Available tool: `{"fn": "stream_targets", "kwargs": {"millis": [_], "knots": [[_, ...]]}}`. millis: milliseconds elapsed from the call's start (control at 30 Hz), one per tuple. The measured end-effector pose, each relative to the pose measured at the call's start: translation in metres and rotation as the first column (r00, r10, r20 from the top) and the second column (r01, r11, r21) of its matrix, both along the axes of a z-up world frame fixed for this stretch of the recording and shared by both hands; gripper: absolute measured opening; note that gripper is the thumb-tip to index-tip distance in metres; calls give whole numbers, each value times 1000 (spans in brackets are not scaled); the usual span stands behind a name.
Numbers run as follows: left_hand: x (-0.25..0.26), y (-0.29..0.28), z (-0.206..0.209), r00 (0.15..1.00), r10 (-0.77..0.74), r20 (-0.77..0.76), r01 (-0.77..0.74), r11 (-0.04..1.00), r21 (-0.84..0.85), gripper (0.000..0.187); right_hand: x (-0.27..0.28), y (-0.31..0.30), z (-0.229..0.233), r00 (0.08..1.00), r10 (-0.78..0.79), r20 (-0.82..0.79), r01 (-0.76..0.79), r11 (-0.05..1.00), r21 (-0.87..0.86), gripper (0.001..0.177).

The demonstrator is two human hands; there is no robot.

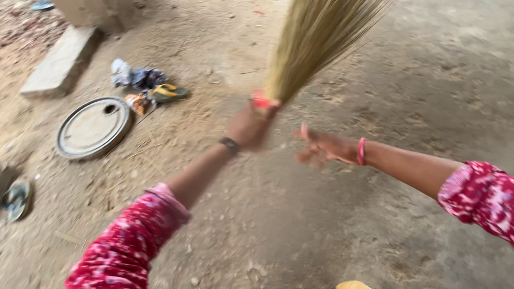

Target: The person sweeps debris from a patterned floor and a burlap mat using a short handheld broom.

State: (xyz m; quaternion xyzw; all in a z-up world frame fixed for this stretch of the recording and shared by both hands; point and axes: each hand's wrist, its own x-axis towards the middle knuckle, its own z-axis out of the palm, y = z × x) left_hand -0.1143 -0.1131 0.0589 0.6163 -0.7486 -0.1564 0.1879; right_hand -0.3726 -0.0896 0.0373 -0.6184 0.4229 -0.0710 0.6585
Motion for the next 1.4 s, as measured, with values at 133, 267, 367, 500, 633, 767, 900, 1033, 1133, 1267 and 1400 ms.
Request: {"fn": "stream_targets", "kwargs": {"millis": [133, 267, 367, 500, 633, 767, 900, 1033, 1133, 1267, 1400], "knots": [[-100, -4, -22, 874, -238, -424, 257, 966, -13, 58, -54, -50, -60, 806, -334, 488, 457, 876, -155, 73], [-119, -6, -35, 878, -319, -358, 283, 947, -149, 33, -193, -72, -122, 576, -681, 451, 810, 551, -201, 44], [-107, -1, -57, 918, -206, -338, 265, 954, 138, 31, -265, -59, -166, 326, -940, 103, 935, 305, -179, 38], [-88, 3, -73, 896, 0, -443, 175, 918, 355, 27, -234, -42, -224, 399, -898, -183, 917, 393, 71, 30], [-95, 7, -55, 872, 112, -476, 156, 859, 488, 28, -121, 2, -205, 817, -551, -168, 575, 760, 303, 22], [-115, 9, -31, 872, 83, -483, 168, 875, 454, 26, -118, -10, -101, 793, -600, -108, 592, 715, 371, 22], [-128, 4, -18, 901, 48, -431, 169, 876, 451, 27, -207, -50, -96, 598, -799, 63, 795, 601, 84, 33], [-145, 3, -4, 928, 29, -370, 155, 876, 457, 26, -257, -84, -165, 419, -900, -116, 907, 420, 18, 32], [-173, -10, 8, 936, -35, -351, 195, 881, 431, 26, -222, -86, -191, 708, -699, -103, 691, 654, 308, 31], [-216, -26, 33, 894, -238, -379, 364, 879, 308, 25, -99, -44, -153, 940, -187, 286, 10, 852, 524, 33], [-228, -29, 77, 931, -351, -100, 361, 924, 124, 25, -21, -11, -79, 997, -60, -44, 47, 968, -248, 48]]}}
